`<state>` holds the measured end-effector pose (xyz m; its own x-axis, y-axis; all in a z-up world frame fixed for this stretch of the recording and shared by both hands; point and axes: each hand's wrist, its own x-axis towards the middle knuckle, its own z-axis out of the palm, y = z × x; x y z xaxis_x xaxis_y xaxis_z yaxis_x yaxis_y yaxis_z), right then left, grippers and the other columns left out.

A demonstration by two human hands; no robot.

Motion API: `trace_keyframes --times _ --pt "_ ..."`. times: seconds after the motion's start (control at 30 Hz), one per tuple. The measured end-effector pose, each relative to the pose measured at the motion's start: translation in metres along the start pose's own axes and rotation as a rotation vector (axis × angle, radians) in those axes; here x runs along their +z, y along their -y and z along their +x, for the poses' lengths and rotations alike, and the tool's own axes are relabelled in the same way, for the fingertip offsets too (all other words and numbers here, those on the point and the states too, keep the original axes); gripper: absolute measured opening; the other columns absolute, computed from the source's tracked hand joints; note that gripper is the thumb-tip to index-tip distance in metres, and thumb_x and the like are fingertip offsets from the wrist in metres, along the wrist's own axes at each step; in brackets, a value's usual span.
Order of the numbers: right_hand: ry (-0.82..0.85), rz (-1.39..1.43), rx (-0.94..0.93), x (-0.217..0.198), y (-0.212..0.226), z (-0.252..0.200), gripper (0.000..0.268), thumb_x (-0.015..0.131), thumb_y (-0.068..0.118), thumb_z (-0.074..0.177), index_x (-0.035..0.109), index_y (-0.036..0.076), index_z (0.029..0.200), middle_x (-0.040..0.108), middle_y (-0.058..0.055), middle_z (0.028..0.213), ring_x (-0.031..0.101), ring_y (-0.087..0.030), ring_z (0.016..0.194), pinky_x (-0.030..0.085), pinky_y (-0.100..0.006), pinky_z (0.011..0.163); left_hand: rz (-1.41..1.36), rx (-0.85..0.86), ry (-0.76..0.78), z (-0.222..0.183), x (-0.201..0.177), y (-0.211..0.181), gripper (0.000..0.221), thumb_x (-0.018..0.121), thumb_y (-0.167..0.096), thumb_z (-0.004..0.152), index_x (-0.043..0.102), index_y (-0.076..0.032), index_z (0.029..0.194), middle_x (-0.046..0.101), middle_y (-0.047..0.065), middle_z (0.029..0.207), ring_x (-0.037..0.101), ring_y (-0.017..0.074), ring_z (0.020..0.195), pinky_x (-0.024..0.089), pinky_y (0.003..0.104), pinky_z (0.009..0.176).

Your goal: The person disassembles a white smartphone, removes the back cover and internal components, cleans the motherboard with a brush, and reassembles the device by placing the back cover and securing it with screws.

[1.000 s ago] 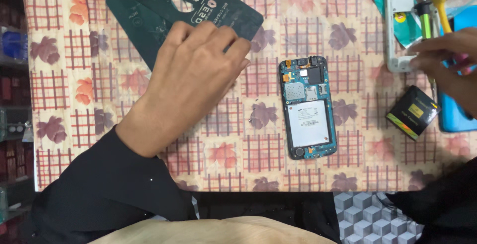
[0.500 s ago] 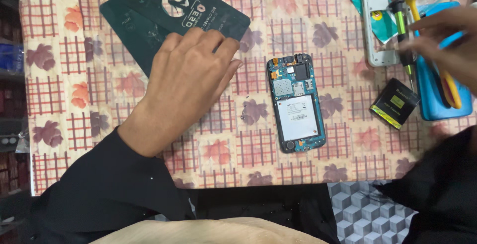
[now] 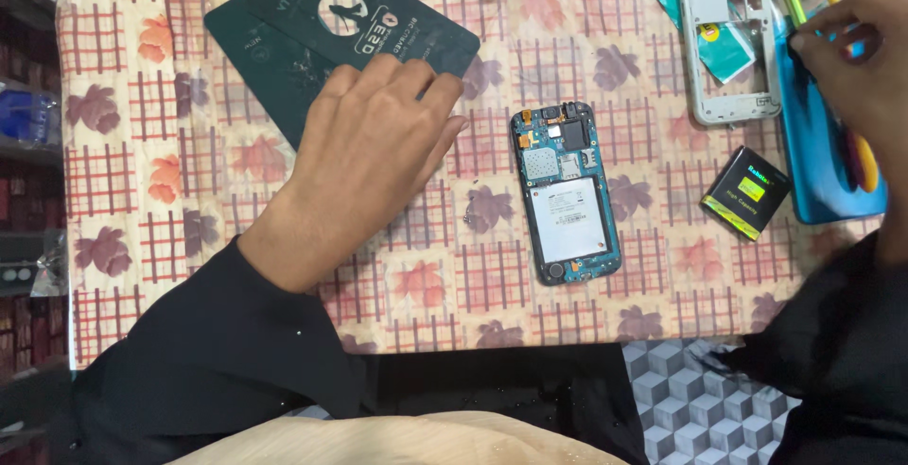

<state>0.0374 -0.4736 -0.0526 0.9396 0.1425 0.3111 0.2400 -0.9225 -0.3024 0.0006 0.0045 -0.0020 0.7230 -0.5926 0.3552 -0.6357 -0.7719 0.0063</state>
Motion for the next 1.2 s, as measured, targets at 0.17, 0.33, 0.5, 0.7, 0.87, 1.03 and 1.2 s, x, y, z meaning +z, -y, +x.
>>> trace_keyframes --times 0.17,0.33,0.5,0.7,0.87,1.03,1.2 --pt "0.129 -0.417 -0.448 -0.012 0.048 0.004 0.039 0.088 0.027 0.063 0.081 0.011 0.098 0.073 -0.008 0.113 0.069 -0.025 0.098 0.055 -0.038 0.087 0.014 -0.003 -0.016 0.002 0.001 0.0 0.026 0.075 -0.028 0.094 0.073 -0.005 0.104 0.07 0.007 0.09 0.065 0.0225 0.089 0.053 0.041 0.077" --pt "0.208 -0.368 -0.434 -0.021 0.078 0.002 0.038 0.09 0.028 0.07 0.08 0.012 0.103 0.075 -0.003 0.119 0.071 -0.018 0.107 0.055 -0.035 0.097 -0.007 -0.005 -0.014 0.002 0.004 -0.001 0.024 0.077 -0.027 0.093 0.073 -0.004 0.1 0.07 0.008 0.09 0.066 0.0229 0.09 0.053 0.04 0.075" --pt "0.22 -0.059 -0.463 -0.017 0.102 -0.01 0.026 0.088 0.021 0.084 0.078 0.009 0.104 0.077 -0.001 0.11 0.071 -0.011 0.099 0.053 -0.027 0.082 -0.253 -0.01 -0.117 -0.001 0.006 -0.006 0.025 0.077 -0.018 0.094 0.072 0.0 0.11 0.07 0.011 0.1 0.065 0.0267 0.098 0.055 0.04 0.082" --pt "0.209 0.247 -0.869 0.018 0.139 -0.045 0.028 0.085 0.031 0.079 0.078 0.011 0.097 0.075 0.001 0.086 0.067 -0.01 0.08 0.048 -0.03 0.068 -0.407 0.017 -0.143 0.0 0.02 -0.017 0.043 0.075 -0.023 0.096 0.063 0.005 0.127 0.066 0.017 0.118 0.06 0.0312 0.115 0.055 0.041 0.094" --pt "0.232 0.259 -0.94 0.027 0.16 -0.059 0.032 0.083 0.036 0.081 0.078 0.011 0.1 0.076 0.0 0.087 0.065 -0.012 0.076 0.049 -0.03 0.066 -0.353 0.071 -0.139 -0.002 0.031 -0.024 0.048 0.073 -0.03 0.097 0.061 0.001 0.132 0.063 0.015 0.13 0.057 0.0312 0.127 0.054 0.042 0.101" --pt "0.287 0.263 -0.895 0.014 0.177 -0.055 0.037 0.084 0.039 0.076 0.078 0.012 0.101 0.076 0.001 0.086 0.066 -0.014 0.074 0.05 -0.032 0.065 -0.345 0.08 -0.091 -0.001 0.04 -0.027 0.05 0.071 -0.035 0.097 0.061 -0.002 0.133 0.061 0.017 0.134 0.051 0.0344 0.134 0.053 0.044 0.099" --pt "0.306 0.206 -0.857 0.011 0.186 -0.054 0.043 0.084 0.038 0.073 0.078 0.01 0.104 0.073 0.0 0.088 0.067 -0.016 0.079 0.055 -0.034 0.065 -0.315 0.111 -0.024 0.001 0.048 -0.03 0.053 0.07 -0.039 0.095 0.061 -0.003 0.133 0.061 0.014 0.135 0.049 0.0333 0.135 0.053 0.046 0.095"
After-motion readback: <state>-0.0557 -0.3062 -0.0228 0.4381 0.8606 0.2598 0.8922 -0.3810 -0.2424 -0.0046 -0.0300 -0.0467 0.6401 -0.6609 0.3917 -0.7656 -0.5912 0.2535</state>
